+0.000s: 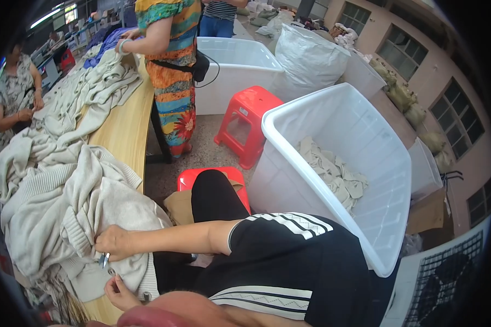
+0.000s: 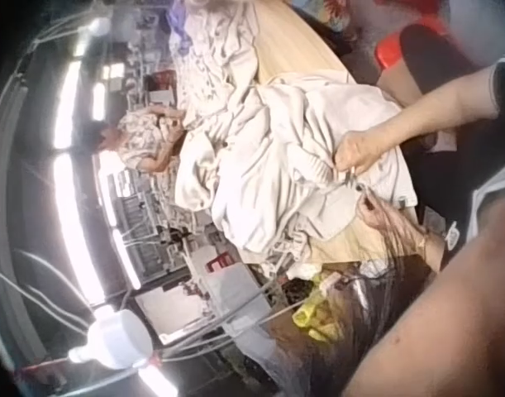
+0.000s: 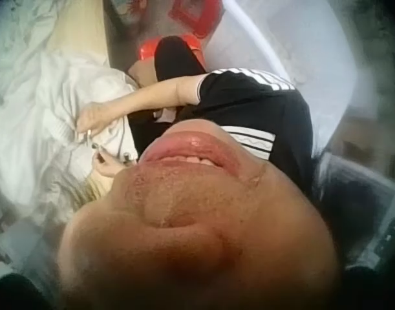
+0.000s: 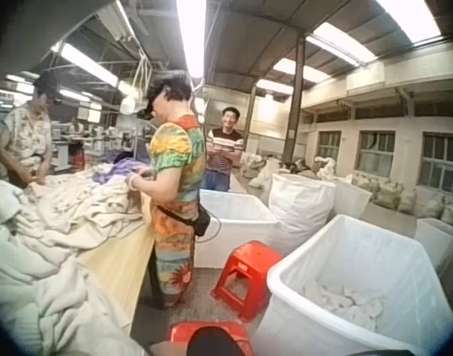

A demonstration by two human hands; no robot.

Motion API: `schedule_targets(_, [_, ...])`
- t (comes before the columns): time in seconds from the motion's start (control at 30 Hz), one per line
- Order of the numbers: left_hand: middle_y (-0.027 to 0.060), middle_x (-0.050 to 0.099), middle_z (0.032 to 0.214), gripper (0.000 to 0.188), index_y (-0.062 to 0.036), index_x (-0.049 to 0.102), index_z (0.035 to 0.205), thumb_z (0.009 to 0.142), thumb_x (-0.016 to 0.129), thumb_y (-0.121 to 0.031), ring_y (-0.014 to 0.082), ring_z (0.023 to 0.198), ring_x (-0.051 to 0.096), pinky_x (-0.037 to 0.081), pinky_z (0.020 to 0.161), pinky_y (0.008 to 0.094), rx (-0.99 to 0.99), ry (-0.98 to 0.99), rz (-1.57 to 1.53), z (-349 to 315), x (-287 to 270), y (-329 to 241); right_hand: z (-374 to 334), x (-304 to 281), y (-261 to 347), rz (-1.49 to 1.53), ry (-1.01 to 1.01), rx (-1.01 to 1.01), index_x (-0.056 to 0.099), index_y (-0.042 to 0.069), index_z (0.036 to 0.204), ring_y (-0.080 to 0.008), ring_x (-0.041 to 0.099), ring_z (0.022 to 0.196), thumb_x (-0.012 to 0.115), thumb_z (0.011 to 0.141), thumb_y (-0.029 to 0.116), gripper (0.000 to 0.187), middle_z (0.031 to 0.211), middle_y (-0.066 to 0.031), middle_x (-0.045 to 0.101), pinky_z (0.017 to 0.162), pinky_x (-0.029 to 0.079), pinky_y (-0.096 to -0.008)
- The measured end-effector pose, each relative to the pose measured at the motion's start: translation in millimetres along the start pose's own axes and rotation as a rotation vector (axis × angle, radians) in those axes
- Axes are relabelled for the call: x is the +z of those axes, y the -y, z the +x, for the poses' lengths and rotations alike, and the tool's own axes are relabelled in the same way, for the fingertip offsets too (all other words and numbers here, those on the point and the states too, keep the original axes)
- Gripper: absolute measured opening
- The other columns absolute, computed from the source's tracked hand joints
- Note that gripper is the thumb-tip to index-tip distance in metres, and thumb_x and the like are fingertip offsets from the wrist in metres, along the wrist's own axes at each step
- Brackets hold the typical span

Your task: Trimming excess threads from a white knitted sweater using small scissors.

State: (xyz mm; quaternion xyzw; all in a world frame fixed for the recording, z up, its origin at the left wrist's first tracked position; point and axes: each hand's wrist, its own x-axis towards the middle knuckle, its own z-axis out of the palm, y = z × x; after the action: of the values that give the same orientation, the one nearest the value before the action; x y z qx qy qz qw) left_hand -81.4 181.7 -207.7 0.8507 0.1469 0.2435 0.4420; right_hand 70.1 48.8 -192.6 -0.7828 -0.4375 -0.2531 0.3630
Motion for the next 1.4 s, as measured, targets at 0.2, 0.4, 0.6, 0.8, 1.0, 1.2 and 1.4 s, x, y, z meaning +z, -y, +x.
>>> schedule_targets(0.2, [0.0154, 0.062, 0.104, 0.013, 0.0056, 0.066, 0.101, 0.095, 0.064, -0.005, 0.0282, 0.099, 0.060, 0.050, 0.090, 0.0373, 0.238, 0.028, 0.171, 8.3, -17.3, -20.4, 3.4, 19.4, -5.4, -0.013, 0.157, 0.236, 0.070, 0.017, 0.075, -0.0294, 0.069, 0.071, 0.070, 0.071, 0.025, 0.008, 0.076, -0.0063, 0.069, 0.059, 0.053, -0.0437])
schedule_targets(0.4, [0.0126, 0.068, 0.103, 0.007, 0.0018, 0.064, 0.094, 0.093, 0.066, -0.005, 0.0283, 0.095, 0.065, 0.051, 0.087, 0.0350, 0.245, -0.008, 0.069, 11.2, -27.2, -36.4, 21.3, -19.0, 0.9, -0.043, 0.247, 0.049, 0.062, 0.007, 0.092, -0.0348, 0.066, 0.082, 0.074, 0.075, 0.022, 0.026, 0.083, -0.0151, 0.064, 0.071, 0.052, -0.0456])
schedule_targets(0.6, [0.0084, 0.072, 0.107, 0.007, 0.0024, 0.067, 0.098, 0.094, 0.068, -0.003, 0.0136, 0.089, 0.067, 0.056, 0.077, 0.0258, 0.283, -0.021, 0.022, 7.8, -26.7, -35.4, 18.4, -76.5, 32.1, 0.737, 0.140, 0.205, 0.063, 0.002, 0.111, -0.0288, 0.062, 0.078, 0.077, 0.080, 0.015, 0.036, 0.090, -0.0141, 0.062, 0.070, 0.051, -0.0342])
schedule_targets(0.8, [0.0118, 0.072, 0.106, 0.007, 0.0028, 0.064, 0.102, 0.095, 0.064, 0.003, 0.0154, 0.091, 0.069, 0.057, 0.077, 0.0267, 0.509, 0.009, 0.153, 22.7, -38.1, -37.8, -21.3, -53.8, 11.0, 0.637, -0.155, -0.315, 0.068, 0.005, 0.118, -0.0272, 0.059, 0.075, 0.077, 0.083, 0.011, 0.037, 0.088, -0.0108, 0.059, 0.065, 0.048, -0.0328])
schedule_targets(1.0, [0.0070, 0.074, 0.099, 0.012, -0.0019, 0.059, 0.105, 0.095, 0.066, -0.002, 0.0158, 0.081, 0.071, 0.056, 0.069, 0.0259, 0.558, 0.051, 0.064, 42.6, -35.9, -32.4, -16.4, -82.6, 31.1, 0.321, 0.212, -0.003, 0.070, 0.007, 0.116, -0.0285, 0.061, 0.081, 0.075, 0.081, 0.013, 0.036, 0.092, -0.0102, 0.061, 0.070, 0.051, -0.0361])
schedule_targets(1.2, [0.0079, 0.073, 0.085, 0.011, -0.0009, 0.057, 0.106, 0.098, 0.064, -0.006, 0.0133, 0.075, 0.071, 0.055, 0.067, 0.0246, 0.358, 0.033, -0.004, 46.6, -26.1, -41.0, -19.3, -54.0, 16.4, 0.301, -0.124, -0.245, 0.071, 0.007, 0.115, -0.0281, 0.062, 0.081, 0.075, 0.082, 0.013, 0.034, 0.092, -0.0106, 0.062, 0.070, 0.051, -0.0355])
schedule_targets(1.4, [0.0077, 0.072, 0.083, 0.011, -0.0002, 0.057, 0.105, 0.098, 0.064, -0.006, 0.0129, 0.075, 0.071, 0.055, 0.067, 0.0240, 0.344, 0.033, -0.044, 44.3, -22.0, -40.4, -14.7, -53.0, 14.0, 0.337, -0.134, -0.192, 0.072, 0.005, 0.112, -0.0275, 0.062, 0.078, 0.076, 0.081, 0.012, 0.031, 0.089, -0.0104, 0.062, 0.066, 0.050, -0.0349])
